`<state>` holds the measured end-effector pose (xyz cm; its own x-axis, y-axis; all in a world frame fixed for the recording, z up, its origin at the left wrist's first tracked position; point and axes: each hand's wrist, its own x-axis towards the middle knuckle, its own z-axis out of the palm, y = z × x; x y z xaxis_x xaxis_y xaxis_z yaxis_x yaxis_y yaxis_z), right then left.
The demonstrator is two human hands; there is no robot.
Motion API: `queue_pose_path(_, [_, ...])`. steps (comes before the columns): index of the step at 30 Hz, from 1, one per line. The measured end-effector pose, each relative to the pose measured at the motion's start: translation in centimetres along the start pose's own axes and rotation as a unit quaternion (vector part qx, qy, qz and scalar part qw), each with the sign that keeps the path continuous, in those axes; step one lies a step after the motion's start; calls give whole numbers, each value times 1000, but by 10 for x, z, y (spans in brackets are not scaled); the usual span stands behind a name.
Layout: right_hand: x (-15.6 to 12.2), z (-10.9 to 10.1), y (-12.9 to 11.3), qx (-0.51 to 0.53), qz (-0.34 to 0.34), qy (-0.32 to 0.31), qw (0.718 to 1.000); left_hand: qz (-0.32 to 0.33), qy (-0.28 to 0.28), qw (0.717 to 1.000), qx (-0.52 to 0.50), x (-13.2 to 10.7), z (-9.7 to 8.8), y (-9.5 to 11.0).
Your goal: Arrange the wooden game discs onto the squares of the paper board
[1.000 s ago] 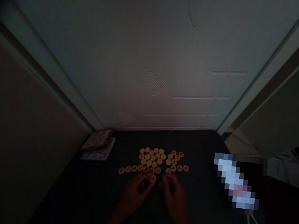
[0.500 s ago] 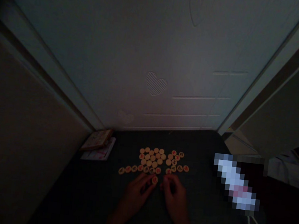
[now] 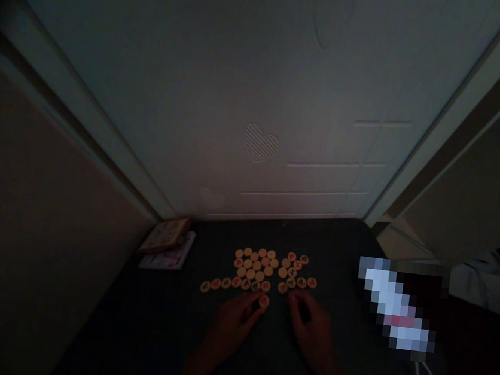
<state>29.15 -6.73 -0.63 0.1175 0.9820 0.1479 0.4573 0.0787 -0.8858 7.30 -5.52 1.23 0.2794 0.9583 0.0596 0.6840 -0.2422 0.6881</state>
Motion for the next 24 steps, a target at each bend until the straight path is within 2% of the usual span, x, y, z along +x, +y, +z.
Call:
queue_pose_path(4, [4,-14,14,-106,-147,7,983,-27,-24,999,37,14,2,10])
queue_pose_path(7, [3,-13,18,-139,-194,-20,971,-34,-26,998,52,23,6,17])
queue_pose_path(11, [2,-9,14,-158,-204,-85,962,-33,-27,996,74,27,9,23])
queue_pose_path(13, [2,-9,13,-170,-204,-97,959,-34,-27,995,86,29,10,25])
queue_pose_path(24, [4,-9,14,-182,-196,-73,961,-48,-32,991,122,33,14,24])
